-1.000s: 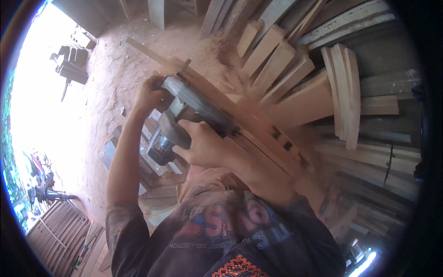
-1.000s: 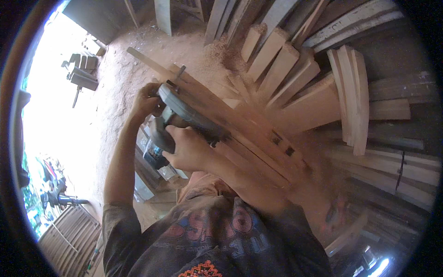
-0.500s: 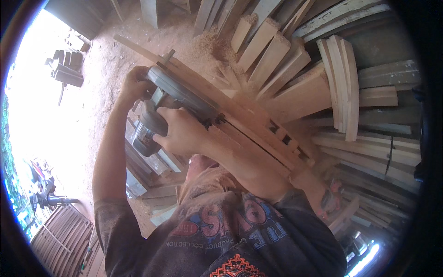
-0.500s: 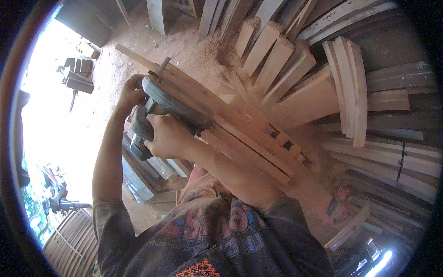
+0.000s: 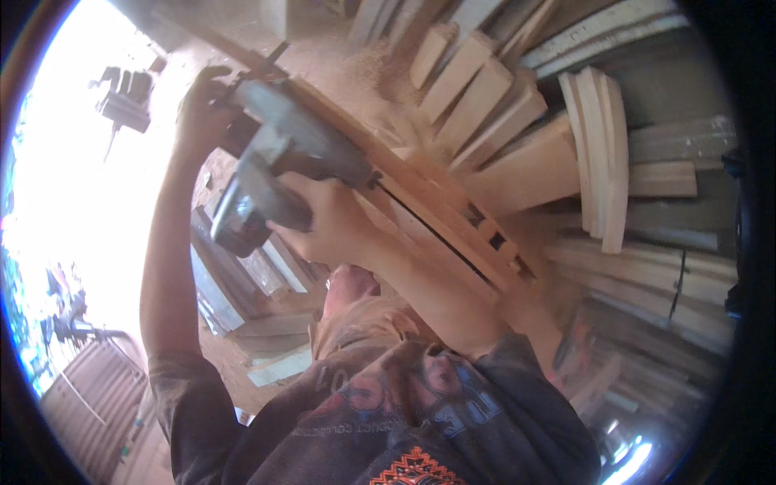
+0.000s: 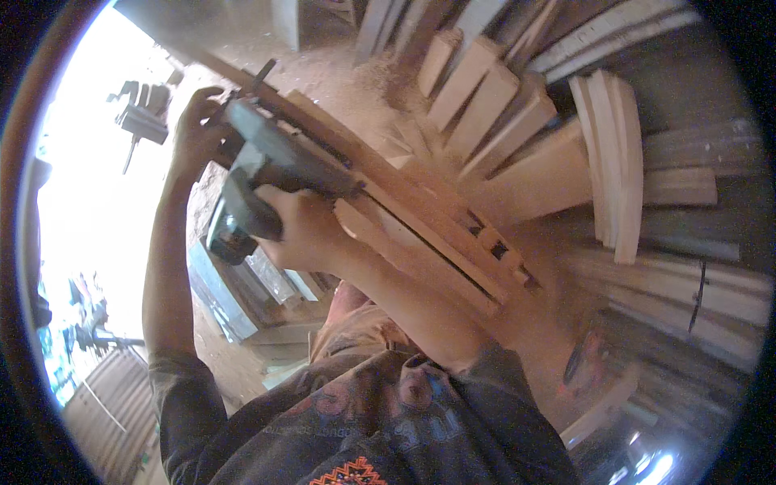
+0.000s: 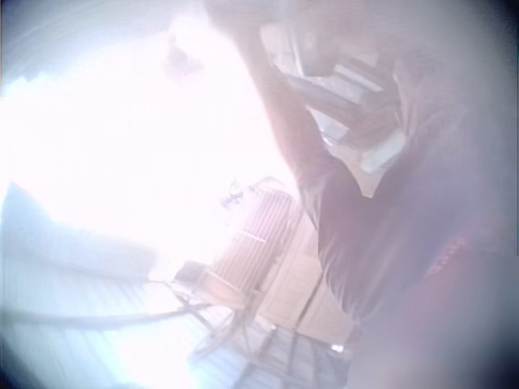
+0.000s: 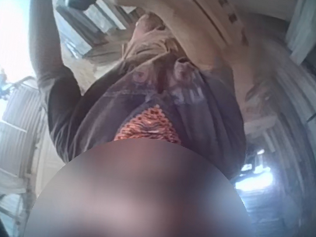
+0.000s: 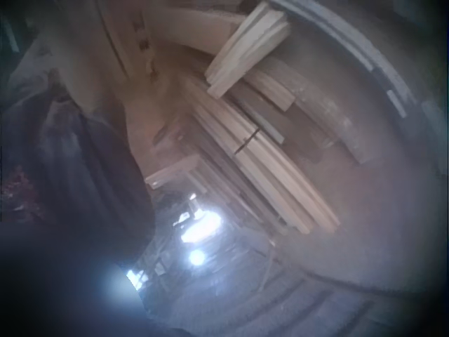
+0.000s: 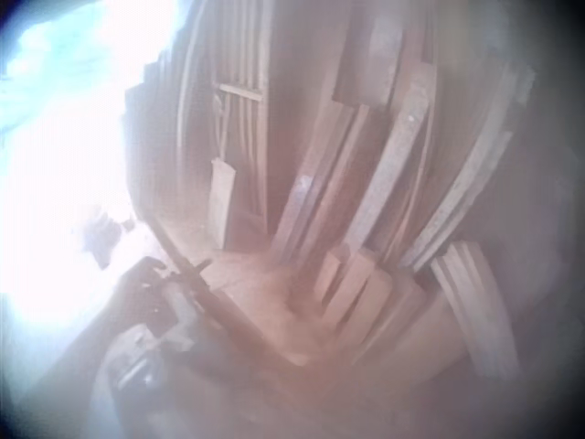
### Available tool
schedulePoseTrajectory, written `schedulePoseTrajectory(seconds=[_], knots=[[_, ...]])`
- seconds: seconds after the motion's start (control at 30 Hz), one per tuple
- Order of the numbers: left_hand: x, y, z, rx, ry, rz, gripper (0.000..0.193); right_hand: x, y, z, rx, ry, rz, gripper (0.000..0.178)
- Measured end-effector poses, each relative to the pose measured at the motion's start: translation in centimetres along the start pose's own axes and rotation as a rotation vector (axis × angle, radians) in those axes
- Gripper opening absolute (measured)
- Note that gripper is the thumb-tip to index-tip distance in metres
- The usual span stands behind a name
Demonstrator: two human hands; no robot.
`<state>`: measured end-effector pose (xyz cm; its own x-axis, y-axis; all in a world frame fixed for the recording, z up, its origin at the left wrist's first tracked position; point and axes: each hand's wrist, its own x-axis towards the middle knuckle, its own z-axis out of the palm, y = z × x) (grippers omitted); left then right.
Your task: The person uses a circular saw to cut a wooden plank on a workbench, then measures the cut piece with a metal ruler. They continue cutting additional planks and smooth the edges with a hand plane. The finished pieces are set aside on the bench.
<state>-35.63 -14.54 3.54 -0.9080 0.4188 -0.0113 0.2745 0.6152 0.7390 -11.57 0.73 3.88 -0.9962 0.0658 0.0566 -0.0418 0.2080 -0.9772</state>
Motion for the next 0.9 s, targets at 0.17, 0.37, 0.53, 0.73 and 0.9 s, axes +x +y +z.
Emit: schedulePoseTrajectory(seconds=[0.17,0.37,0.53,0.73,0.9], knots=[[-6.2,5.1,-1.4,0.158,0.198,0.148,0.053,-5.7,-2.1,-2.6,-0.146,0.005,-0.070,0.028],[-18.2,10.2,-2.2,0.079,0.285,-0.029,0.058,-12.1,-7.7,-6.3,-0.148,-0.234,-0.046,0.021],[-32.4,11.1,1.5,0.029,0.468,-0.218,0.056,-20.2,-10.6,-8.0,-0.195,-0.462,0.077,0.025],[-52.8,8.7,11.6,-0.119,0.601,-0.500,0.049,-31.9,-8.6,-7.1,-0.046,-0.787,0.094,0.029],[-60.4,5.2,21.3,-0.211,0.632,-0.691,0.049,-35.1,-3.9,-4.7,-0.079,-0.928,0.210,0.035]])
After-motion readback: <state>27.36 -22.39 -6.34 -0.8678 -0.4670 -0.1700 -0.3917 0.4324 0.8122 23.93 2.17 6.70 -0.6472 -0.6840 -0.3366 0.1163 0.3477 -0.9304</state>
